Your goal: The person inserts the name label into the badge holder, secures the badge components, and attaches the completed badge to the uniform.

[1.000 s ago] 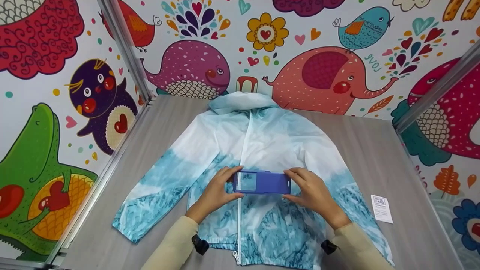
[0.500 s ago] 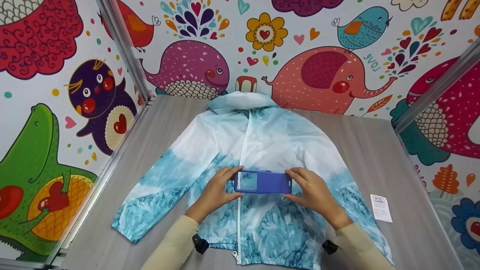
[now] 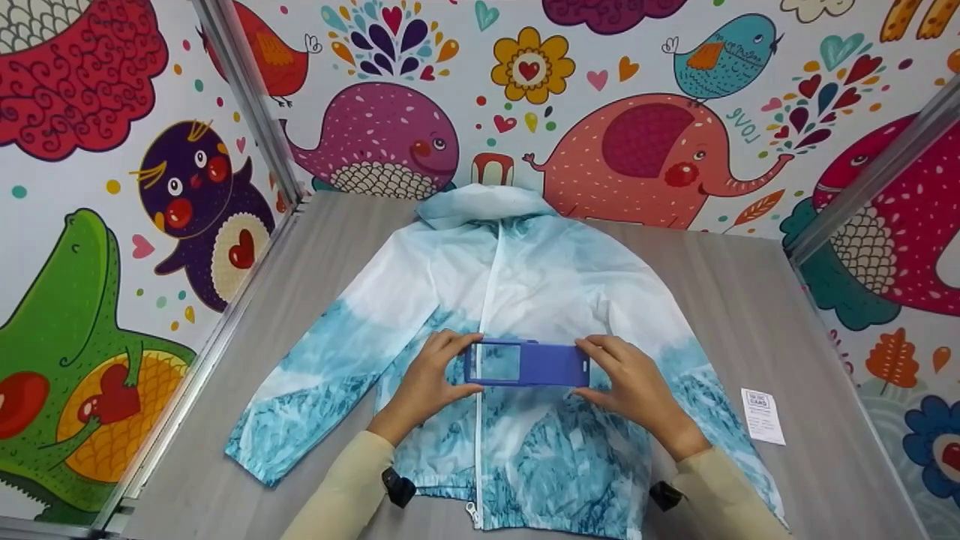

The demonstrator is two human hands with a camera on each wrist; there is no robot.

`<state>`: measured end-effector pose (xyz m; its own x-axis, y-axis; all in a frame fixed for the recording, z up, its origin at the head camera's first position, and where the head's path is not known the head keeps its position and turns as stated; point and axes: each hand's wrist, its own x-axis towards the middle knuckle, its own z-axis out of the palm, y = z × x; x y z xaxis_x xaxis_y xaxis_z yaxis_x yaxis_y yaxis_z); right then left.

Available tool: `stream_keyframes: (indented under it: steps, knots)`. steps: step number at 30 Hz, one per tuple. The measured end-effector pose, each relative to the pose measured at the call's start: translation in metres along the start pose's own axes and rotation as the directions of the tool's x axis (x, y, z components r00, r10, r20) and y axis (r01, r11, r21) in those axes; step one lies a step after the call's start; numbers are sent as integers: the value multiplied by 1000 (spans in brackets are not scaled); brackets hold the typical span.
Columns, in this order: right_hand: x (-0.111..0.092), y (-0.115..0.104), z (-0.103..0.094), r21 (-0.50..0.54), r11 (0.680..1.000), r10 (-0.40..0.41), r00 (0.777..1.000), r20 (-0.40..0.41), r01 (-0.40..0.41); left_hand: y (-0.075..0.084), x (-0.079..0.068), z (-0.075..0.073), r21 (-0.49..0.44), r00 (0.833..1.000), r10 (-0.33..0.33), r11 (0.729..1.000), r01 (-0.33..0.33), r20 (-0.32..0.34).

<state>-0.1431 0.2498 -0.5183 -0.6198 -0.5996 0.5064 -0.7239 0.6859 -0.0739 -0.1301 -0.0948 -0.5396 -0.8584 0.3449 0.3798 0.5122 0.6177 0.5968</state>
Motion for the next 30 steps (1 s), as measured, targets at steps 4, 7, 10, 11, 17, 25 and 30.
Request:
stream_keyframes:
  steps: [4, 7, 10, 11, 17, 25, 30]
  knots:
    - [-5, 3, -2, 13, 1000, 2, 1000, -15, -2, -2, -1, -2, -5, 1000, -1, 1000, 1, -8]
    - [-9, 5, -3, 28, 1000, 10, 1000, -23, -10, -3, -2, -4, -16, 1000, -10, 1000, 10, -9]
    - [-15, 7, -3, 26, 1000, 15, 999, -31, -15, -4, -4, -6, -24, 1000, -21, 1000, 20, -14]
    - [-16, 8, -3, 19, 1000, 20, 999, -33, -19, -5, -5, -7, -22, 1000, -26, 999, 25, -15]
    - [-27, 9, 3, -9, 999, 36, 999, -37, -36, -8, -8, -7, -28, 999, -39, 999, 38, -30]
    - [-38, 3, 14, -41, 996, 77, 997, 18, -77, -8, -8, -6, -21, 998, -53, 998, 52, -34]
    - [-44, 1, 20, -32, 992, 128, 989, 78, -125, -4, -8, -7, -33, 998, -59, 998, 58, -32]
